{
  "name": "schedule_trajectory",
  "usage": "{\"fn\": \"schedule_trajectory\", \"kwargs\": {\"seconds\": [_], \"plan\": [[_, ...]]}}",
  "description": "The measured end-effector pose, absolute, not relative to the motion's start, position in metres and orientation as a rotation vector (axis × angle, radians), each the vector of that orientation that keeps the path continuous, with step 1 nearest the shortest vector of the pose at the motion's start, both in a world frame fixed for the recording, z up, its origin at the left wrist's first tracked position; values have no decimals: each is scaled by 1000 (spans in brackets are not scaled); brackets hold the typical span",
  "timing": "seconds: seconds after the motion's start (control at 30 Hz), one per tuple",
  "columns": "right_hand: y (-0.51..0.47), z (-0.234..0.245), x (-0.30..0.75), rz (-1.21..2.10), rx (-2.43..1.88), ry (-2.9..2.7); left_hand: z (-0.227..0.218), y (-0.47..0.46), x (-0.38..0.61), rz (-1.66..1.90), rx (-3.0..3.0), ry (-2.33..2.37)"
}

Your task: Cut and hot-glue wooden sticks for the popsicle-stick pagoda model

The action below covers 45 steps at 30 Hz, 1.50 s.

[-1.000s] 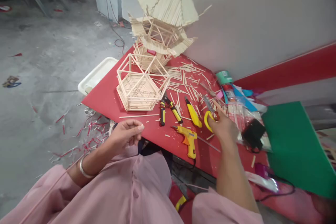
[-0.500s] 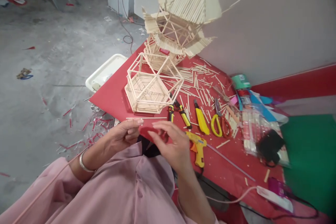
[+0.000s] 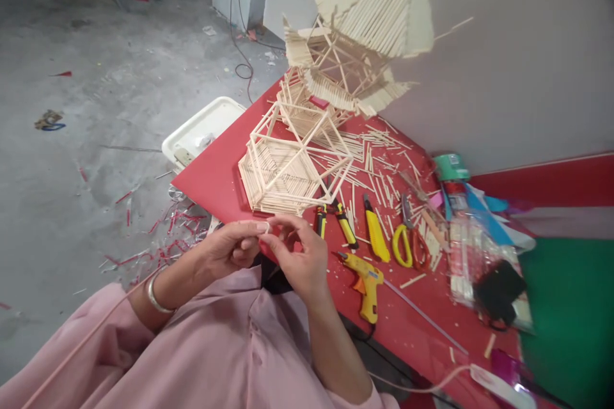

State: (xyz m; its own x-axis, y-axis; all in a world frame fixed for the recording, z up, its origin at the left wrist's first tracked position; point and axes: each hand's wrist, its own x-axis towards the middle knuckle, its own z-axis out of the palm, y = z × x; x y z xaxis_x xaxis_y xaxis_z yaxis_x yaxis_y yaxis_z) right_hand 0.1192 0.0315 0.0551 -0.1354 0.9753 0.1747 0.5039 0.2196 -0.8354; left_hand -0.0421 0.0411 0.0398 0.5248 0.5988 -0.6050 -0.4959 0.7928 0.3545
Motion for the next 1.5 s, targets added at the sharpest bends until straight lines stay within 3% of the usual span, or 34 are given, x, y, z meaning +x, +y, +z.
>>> {"fn": "schedule_trajectory", "kwargs": {"seconds": [0.2,0.73,1.5], "plan": [[43,47,115,594,-1461,-1788,36,46,-47,870,130,989],[57,33,106,529,-1400,-1907,23,56,-44,624,45,768],[56,29,107,416,-1370,-1910,20,57,-41,607,85,775]]}}
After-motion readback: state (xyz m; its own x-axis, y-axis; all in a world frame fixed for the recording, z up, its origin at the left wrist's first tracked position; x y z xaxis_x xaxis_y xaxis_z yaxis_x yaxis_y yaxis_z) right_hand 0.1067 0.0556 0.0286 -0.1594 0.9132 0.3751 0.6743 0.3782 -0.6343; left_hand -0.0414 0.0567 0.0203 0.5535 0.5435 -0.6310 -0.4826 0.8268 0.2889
